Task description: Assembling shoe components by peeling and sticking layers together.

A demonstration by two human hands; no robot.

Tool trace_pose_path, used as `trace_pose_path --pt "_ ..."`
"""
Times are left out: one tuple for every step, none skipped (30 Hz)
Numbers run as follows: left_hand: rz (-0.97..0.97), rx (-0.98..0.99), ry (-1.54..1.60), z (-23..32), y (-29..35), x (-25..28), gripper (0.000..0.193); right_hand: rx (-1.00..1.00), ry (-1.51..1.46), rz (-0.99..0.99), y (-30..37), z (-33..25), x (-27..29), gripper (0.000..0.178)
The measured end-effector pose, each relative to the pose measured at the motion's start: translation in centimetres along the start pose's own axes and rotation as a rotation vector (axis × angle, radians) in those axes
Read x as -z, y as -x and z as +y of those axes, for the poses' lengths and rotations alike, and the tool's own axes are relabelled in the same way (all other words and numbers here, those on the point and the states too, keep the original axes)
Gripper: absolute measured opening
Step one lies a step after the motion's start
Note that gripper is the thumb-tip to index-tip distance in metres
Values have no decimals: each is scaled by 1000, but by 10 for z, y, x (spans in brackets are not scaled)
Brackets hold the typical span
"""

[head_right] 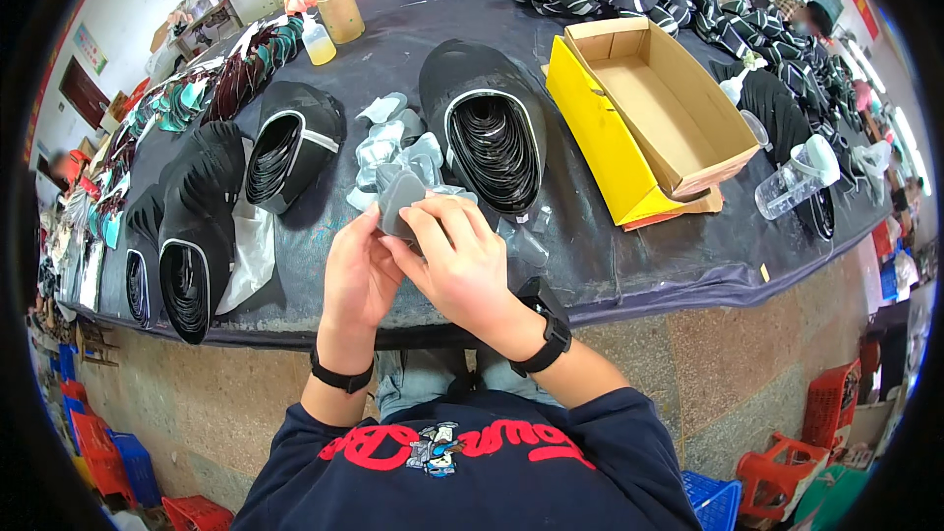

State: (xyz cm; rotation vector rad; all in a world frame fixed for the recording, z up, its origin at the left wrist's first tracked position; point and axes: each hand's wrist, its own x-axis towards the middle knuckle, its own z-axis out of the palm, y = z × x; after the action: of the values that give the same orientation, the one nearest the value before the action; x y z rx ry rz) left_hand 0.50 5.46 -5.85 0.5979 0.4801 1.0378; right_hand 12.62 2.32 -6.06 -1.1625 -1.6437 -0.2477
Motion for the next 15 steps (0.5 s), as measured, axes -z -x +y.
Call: trace_pose_path --pt "-33 -53 -90 -3 1 2 29 -35 14 2 0 -1 0 27" --pt "-4 -73 -58 -5 2 2 22 -37 13 2 0 0 0 27" --pt "-3 -73 -60 -6 2 3 22 -81 -54 5 0 0 0 25" --pt "8 -149 -113 -7 1 5 20 -125 -122 7 0 1 0 24" --pt "20 -224 -166 -7 1 7 18 -125 -125 7 0 1 0 24" --pt "17 -224 -165 -8 1 5 18 -120 -148 15 0 2 0 21" --pt "34 -235 -171 -8 2 3 17 -116 -172 23 1 3 0 18" --pt "51 -246 -176 -8 2 2 16 -114 -170 24 1 5 0 18" --pt "51 -245 -177 -9 2 3 16 -139 -227 43 2 9 0 16" --pt "53 -261 -171 -10 2 6 16 -164 -285 62 4 11 -1 13" --pt "55 -277 -164 -10 1 9 17 -464 -558 45 7 10 -3 8" --pt "54 -275 -164 -8 0 12 17 -642 -706 97 7 13 -1 6" --pt "84 -311 -184 -4 -2 19 17 -819 -854 150 7 17 1 5" --pt "115 -348 -205 -1 -4 26 18 -873 -963 214 6 22 3 8" --pt "117 -349 -206 2 -6 34 18 -924 -1129 261 5 25 4 9"
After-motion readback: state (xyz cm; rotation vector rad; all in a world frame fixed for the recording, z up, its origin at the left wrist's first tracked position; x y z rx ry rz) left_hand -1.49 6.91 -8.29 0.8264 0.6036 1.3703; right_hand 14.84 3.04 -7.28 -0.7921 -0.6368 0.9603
